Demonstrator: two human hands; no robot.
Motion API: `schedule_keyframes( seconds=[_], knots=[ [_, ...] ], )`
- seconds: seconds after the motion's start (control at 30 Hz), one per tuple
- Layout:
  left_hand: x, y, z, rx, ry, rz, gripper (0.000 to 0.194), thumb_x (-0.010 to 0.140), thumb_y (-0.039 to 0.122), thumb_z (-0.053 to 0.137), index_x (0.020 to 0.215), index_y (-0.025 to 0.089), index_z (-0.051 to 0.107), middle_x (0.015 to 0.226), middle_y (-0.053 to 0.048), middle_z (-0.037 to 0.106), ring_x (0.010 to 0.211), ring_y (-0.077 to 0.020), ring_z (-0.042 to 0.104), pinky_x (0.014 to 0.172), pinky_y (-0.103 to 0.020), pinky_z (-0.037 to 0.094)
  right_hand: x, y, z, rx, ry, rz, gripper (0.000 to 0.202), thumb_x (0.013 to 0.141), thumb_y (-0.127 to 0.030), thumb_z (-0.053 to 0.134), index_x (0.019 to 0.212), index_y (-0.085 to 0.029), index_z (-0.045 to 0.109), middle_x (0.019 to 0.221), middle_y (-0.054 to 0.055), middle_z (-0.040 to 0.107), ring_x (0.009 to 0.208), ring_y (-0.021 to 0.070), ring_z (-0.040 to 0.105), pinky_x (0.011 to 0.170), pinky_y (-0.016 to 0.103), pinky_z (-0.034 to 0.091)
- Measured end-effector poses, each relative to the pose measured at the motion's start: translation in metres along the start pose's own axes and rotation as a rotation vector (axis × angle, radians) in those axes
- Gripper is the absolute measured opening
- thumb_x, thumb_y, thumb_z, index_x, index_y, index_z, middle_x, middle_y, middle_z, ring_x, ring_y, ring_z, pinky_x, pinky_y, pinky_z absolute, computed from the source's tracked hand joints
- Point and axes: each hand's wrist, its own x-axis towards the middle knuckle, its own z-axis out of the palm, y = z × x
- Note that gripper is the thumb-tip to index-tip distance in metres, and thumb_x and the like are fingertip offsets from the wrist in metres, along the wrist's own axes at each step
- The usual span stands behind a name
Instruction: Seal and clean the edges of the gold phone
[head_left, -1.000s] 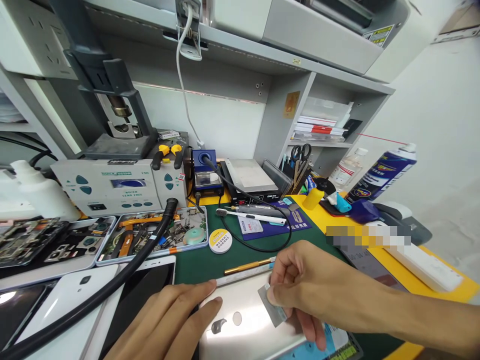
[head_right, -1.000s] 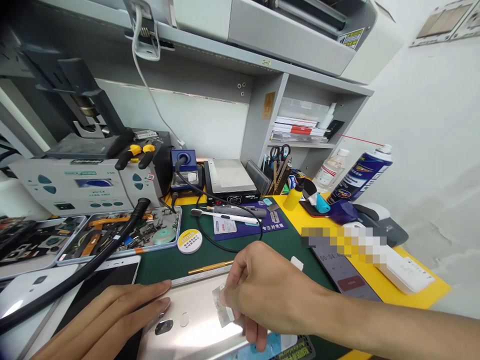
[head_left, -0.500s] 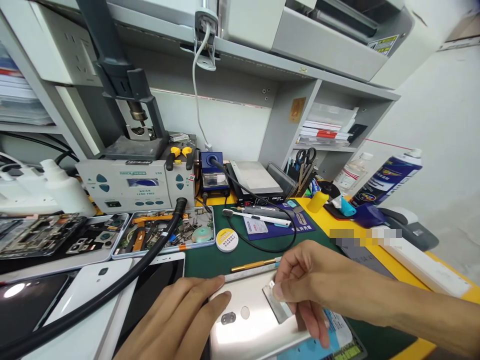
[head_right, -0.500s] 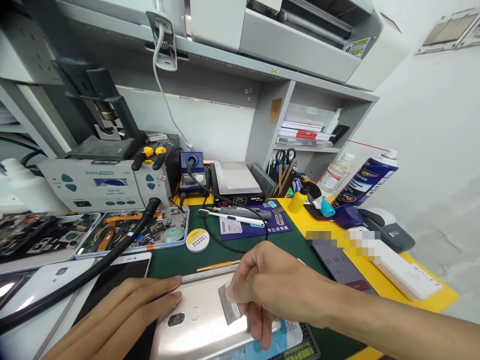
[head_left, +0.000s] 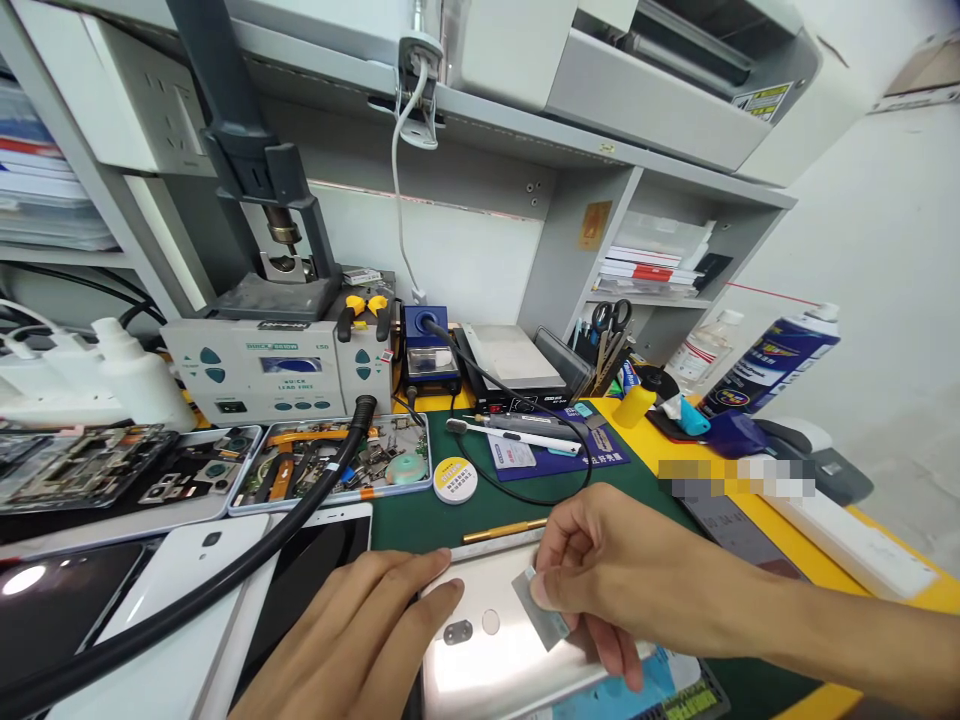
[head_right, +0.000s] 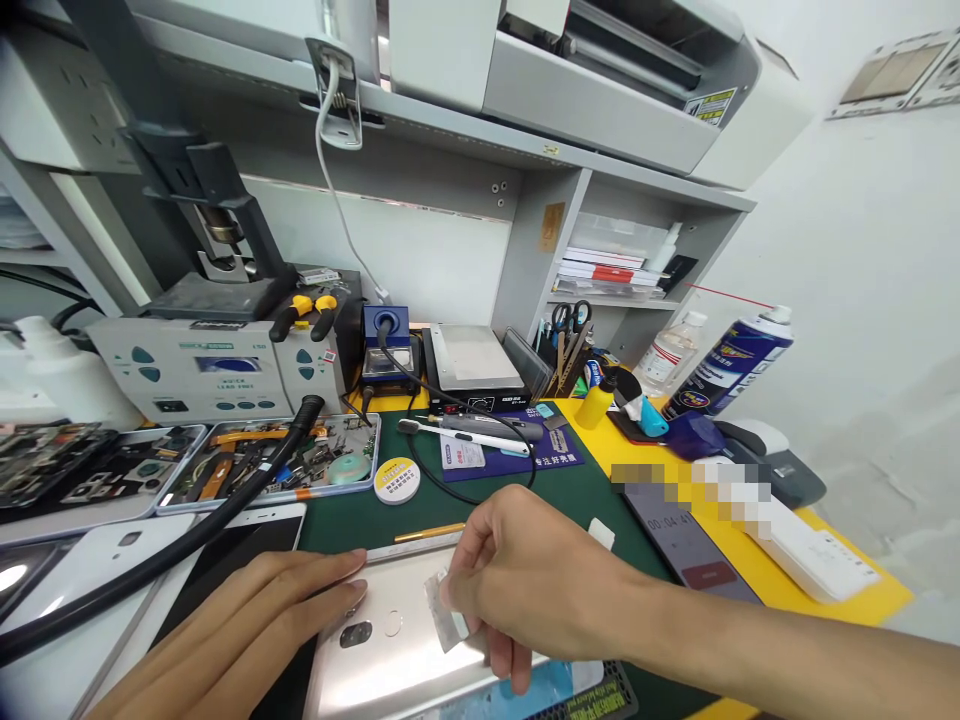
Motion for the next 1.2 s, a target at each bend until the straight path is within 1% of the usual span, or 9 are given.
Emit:
schedule_keyframes(
  seconds=[0.07,0.17,0.3,0.43,0.53,0.6,0.77,0.93,1.2],
  knots=[
    [0.0,-0.003,0.0,-0.001,0.006,0.026,0.055,0.086,0.048,0.071,0.134,0.025,0.059,0.136,-0.001,0.065,0.115,-0.0224,0.062,0.093,-0.028,0.056,0.001,0.002,0.001,0.012,0.0,-0.002,0.007,0.079,-0.021,0.062,0.075,-0.018,0.057,0.05,0.0,0.062,0.036,0.011,0.053,0.035,0.018,0.046],
    [0.002,-0.003,-0.002,0.004,0.031,0.021,0.049,0.087,0.044,0.071,0.13,0.025,0.061,0.132,-0.001,0.067,0.112,-0.0217,0.064,0.09,-0.028,0.058,0.002,0.004,0.002,0.03,-0.009,-0.012,0.009,0.078,-0.022,0.064,0.075,-0.018,0.057,0.049,0.0,0.061,0.037,0.0116,0.054,0.035,0.018,0.045],
    [0.006,0.0,-0.004,0.003,0.051,0.021,0.049,0.087,0.048,0.07,0.129,0.024,0.062,0.13,-0.002,0.068,0.111,-0.022,0.064,0.09,-0.029,0.058,0.001,0.002,0.001,0.085,-0.059,-0.03,0.008,0.077,-0.022,0.065,0.074,-0.017,0.059,0.048,0.0,0.061,0.036,0.0106,0.053,0.035,0.016,0.044],
    [0.007,0.001,-0.003,-0.032,0.032,0.0,0.052,0.087,0.055,0.067,0.129,0.024,0.062,0.128,-0.004,0.069,0.11,-0.0235,0.065,0.09,-0.03,0.057,-0.002,0.001,-0.003,0.102,-0.082,-0.023,0.008,0.079,-0.022,0.062,0.074,-0.016,0.061,0.049,0.001,0.063,0.036,0.0092,0.055,0.035,0.013,0.039],
    [0.006,0.001,-0.001,-0.036,0.028,-0.004,0.05,0.088,0.05,0.068,0.13,0.024,0.061,0.129,-0.004,0.068,0.111,-0.0237,0.064,0.091,-0.031,0.057,-0.004,0.002,-0.004,0.101,-0.081,-0.042,0.011,0.081,-0.024,0.061,0.074,-0.015,0.061,0.049,0.001,0.062,0.036,0.0083,0.054,0.035,0.012,0.036],
    [0.005,0.001,0.0,-0.039,0.037,-0.007,0.05,0.088,0.047,0.069,0.131,0.024,0.061,0.13,-0.004,0.068,0.112,-0.0235,0.064,0.092,-0.03,0.057,-0.004,0.002,-0.003,0.095,-0.077,-0.045,0.012,0.081,-0.025,0.062,0.074,-0.015,0.061,0.049,0.001,0.062,0.035,0.0084,0.054,0.035,0.012,0.037],
    [0.004,0.002,-0.001,-0.059,0.048,-0.015,0.052,0.087,0.051,0.068,0.13,0.023,0.061,0.129,-0.005,0.068,0.112,-0.0238,0.064,0.093,-0.031,0.056,-0.002,-0.001,0.002,0.033,-0.04,-0.027,0.009,0.078,-0.022,0.062,0.072,-0.016,0.061,0.046,-0.001,0.06,0.034,0.0091,0.052,0.036,0.014,0.041],
    [0.006,0.002,-0.002,-0.054,0.049,-0.013,0.05,0.087,0.046,0.069,0.13,0.021,0.061,0.127,-0.005,0.069,0.111,-0.0236,0.063,0.092,-0.031,0.056,-0.001,-0.006,0.005,0.001,-0.031,-0.019,0.01,0.077,-0.019,0.061,0.068,-0.016,0.059,0.047,0.0,0.06,0.034,0.0096,0.053,0.034,0.014,0.041],
    [0.007,0.004,-0.003,-0.065,0.055,-0.02,0.051,0.087,0.046,0.068,0.13,0.021,0.059,0.128,-0.005,0.069,0.112,-0.0246,0.063,0.094,-0.033,0.055,0.0,-0.003,0.005,0.079,-0.092,-0.043,0.008,0.076,-0.023,0.063,0.073,-0.016,0.06,0.045,-0.001,0.059,0.034,0.0098,0.052,0.034,0.015,0.043]
  ],
)
